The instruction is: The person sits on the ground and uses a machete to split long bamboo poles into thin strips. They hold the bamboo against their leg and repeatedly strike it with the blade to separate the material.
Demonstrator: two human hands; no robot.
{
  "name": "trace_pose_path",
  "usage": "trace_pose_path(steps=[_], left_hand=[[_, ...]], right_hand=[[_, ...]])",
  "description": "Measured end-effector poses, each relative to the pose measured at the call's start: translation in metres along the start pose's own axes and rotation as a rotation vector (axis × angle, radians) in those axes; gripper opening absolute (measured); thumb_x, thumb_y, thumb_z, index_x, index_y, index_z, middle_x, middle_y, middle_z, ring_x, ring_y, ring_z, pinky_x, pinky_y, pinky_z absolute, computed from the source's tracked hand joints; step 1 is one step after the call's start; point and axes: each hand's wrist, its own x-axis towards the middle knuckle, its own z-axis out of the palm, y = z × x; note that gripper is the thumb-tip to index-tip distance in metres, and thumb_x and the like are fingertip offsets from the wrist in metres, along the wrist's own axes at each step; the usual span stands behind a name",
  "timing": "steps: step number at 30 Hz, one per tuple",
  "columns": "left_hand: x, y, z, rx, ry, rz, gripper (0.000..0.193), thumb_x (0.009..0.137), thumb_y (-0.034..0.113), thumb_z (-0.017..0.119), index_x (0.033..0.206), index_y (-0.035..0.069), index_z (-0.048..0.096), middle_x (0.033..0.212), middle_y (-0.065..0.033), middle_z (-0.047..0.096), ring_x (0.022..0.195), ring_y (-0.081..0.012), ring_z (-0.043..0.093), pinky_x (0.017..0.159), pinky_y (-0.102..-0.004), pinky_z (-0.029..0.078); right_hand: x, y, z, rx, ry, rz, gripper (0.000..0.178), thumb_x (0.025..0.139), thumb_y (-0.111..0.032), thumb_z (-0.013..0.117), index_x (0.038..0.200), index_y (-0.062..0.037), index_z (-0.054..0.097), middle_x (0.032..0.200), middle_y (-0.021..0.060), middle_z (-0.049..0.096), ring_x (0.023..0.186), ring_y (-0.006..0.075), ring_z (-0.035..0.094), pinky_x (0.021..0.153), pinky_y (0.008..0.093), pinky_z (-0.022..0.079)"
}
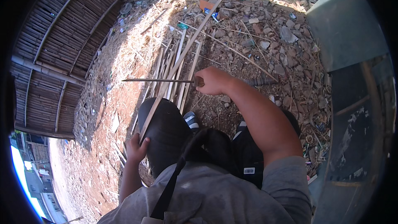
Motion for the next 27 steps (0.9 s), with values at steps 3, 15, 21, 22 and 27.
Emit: trace_pose_path(steps=[3,15,21,22,27], left_hand=[[0.0,-0.001,0.001,-0.005,0.025,0.017,0.059,0.084,0.055,0.073,0.073,0.001,0.053,0.06,-0.0181,0.056,0.059,-0.0376,0.061,0.059,-0.0466,0.046],[0.0,0.003,-0.003,0.069,0.006,-0.009,0.055,0.087,0.051,0.071,0.073,0.001,0.053,0.062,-0.0214,0.059,0.063,-0.0432,0.063,0.06,-0.0506,0.047],[-0.001,0.002,-0.001,0.091,0.053,0.053,0.054,0.088,0.05,0.071,0.074,0.001,0.053,0.063,-0.0219,0.059,0.064,-0.0443,0.063,0.06,-0.0516,0.047],[-0.001,0.003,-0.001,0.102,0.058,0.065,0.054,0.088,0.049,0.071,0.074,0.001,0.053,0.064,-0.022,0.06,0.065,-0.0445,0.063,0.059,-0.0517,0.047],[-0.004,0.003,-0.004,0.123,0.037,0.051,0.054,0.088,0.051,0.07,0.075,0.002,0.053,0.064,-0.0222,0.06,0.065,-0.0447,0.063,0.06,-0.0516,0.047]], right_hand=[[0.0,0.001,0.003,-0.006,0.056,-0.019,0.033,0.08,-0.03,0.075,0.097,-0.0027,0.067,0.081,0.017,0.068,0.079,0.0357,0.067,0.072,0.044,0.052],[-0.005,-0.046,-0.019,-0.339,-0.112,0.081,0.028,0.08,-0.027,0.073,0.102,-0.0088,0.07,0.091,0.0172,0.071,0.092,0.0377,0.068,0.08,0.0472,0.055],[-0.001,0.009,-0.029,-0.117,0.128,0.17,0.028,0.081,-0.029,0.074,0.092,-0.0044,0.067,0.087,0.0191,0.069,0.086,0.0396,0.067,0.075,0.0465,0.054],[0.0,0.009,-0.03,-0.11,0.103,0.214,0.029,0.081,-0.029,0.074,0.092,-0.0035,0.067,0.087,0.0193,0.069,0.087,0.0398,0.067,0.076,0.0476,0.054],[-0.006,-0.035,-0.02,-0.28,-0.061,0.105,0.031,0.08,-0.03,0.074,0.095,-0.0042,0.067,0.087,0.0189,0.069,0.088,0.0391,0.068,0.078,0.0493,0.054]])
